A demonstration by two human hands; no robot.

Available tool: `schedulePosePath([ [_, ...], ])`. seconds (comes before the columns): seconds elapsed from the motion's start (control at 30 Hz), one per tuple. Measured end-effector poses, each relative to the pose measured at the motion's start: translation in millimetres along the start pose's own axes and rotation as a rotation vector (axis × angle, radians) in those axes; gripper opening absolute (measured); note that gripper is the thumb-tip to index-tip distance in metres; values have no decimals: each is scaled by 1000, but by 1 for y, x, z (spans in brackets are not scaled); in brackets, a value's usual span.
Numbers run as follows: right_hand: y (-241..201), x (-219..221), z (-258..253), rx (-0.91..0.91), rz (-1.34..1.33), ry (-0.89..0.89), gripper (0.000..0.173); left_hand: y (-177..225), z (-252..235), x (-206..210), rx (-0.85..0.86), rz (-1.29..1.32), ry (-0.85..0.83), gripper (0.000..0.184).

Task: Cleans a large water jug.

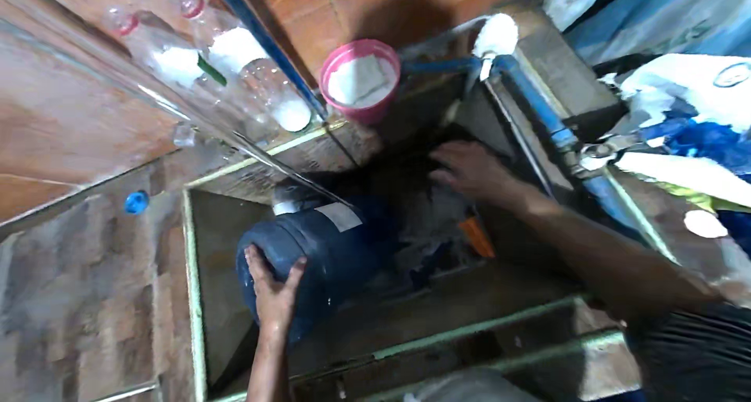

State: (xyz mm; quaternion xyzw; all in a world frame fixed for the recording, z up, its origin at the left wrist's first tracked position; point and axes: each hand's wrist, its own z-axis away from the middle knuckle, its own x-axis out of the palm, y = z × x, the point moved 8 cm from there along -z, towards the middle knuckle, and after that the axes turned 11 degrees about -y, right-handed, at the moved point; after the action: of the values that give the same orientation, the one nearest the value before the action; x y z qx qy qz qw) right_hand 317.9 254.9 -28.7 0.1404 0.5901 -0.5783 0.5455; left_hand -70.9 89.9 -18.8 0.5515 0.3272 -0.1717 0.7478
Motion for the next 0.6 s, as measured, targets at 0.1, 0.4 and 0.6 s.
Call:
schedulePosePath([
  [0.1,21,121,-87,151,-588,-404,53,-5,16,2,-19,9,37,117],
  [0.4,20,359,-79,698,-1637,-314,55,4,38,11,-209,-137,140,121],
  [0.6,13,320,-15,634,-1228,-376,47,90,72,21,126,-434,117,111],
])
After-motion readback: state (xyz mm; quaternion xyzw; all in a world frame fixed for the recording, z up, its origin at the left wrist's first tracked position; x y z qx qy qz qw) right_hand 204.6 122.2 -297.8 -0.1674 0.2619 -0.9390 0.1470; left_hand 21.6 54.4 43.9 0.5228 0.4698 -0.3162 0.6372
